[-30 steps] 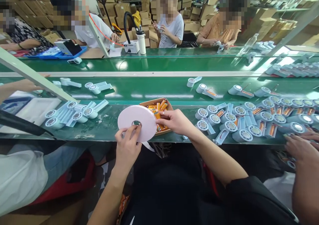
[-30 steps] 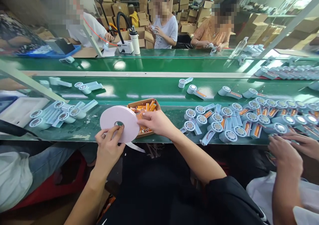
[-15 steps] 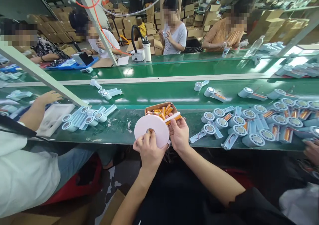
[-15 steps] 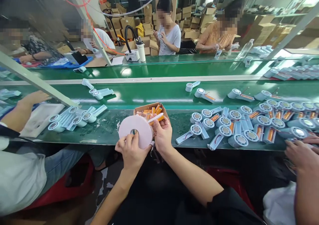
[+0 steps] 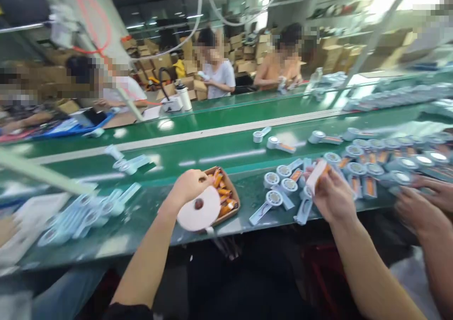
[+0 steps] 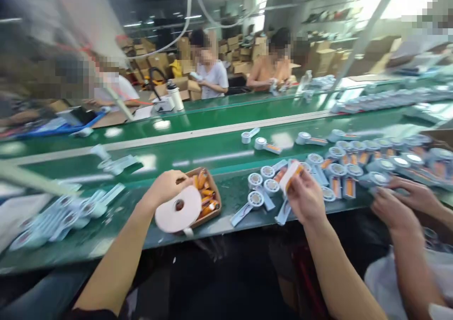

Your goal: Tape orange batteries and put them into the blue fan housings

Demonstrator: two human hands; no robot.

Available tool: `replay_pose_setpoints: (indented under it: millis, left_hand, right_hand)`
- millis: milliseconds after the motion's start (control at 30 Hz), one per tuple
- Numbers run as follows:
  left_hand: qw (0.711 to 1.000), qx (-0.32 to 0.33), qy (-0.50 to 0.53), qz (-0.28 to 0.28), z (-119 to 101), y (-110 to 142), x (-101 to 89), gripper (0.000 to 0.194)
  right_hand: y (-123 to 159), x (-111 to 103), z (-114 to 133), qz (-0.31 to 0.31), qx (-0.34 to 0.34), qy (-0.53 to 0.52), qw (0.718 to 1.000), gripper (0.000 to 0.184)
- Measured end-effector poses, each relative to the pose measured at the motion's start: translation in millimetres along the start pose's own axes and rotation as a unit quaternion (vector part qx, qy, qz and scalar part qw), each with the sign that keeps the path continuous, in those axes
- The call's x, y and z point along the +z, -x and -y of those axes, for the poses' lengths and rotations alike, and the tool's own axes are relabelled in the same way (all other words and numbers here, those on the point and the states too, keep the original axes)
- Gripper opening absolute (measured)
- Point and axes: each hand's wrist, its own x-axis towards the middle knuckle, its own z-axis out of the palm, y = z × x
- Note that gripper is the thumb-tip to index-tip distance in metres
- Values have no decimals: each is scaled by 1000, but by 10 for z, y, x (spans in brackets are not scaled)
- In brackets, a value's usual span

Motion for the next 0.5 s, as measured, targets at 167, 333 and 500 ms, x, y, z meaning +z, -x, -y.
replay_pose_setpoints:
  millis: [167,333,500]
  left_hand:
    - [999,45,-21,10,-803,-1904,222,43]
    - [996,71,-43,37,-1598,-3286,550,58]
    - [993,85,-34,80,-1551,-3678,518,41]
  right_hand:
    - [641,-845,-150,-105,72,36,991,62]
    - [920,-855,-270,-196,74,11,978,59]
    - [840,-889,-302,-210,91,50,972,65]
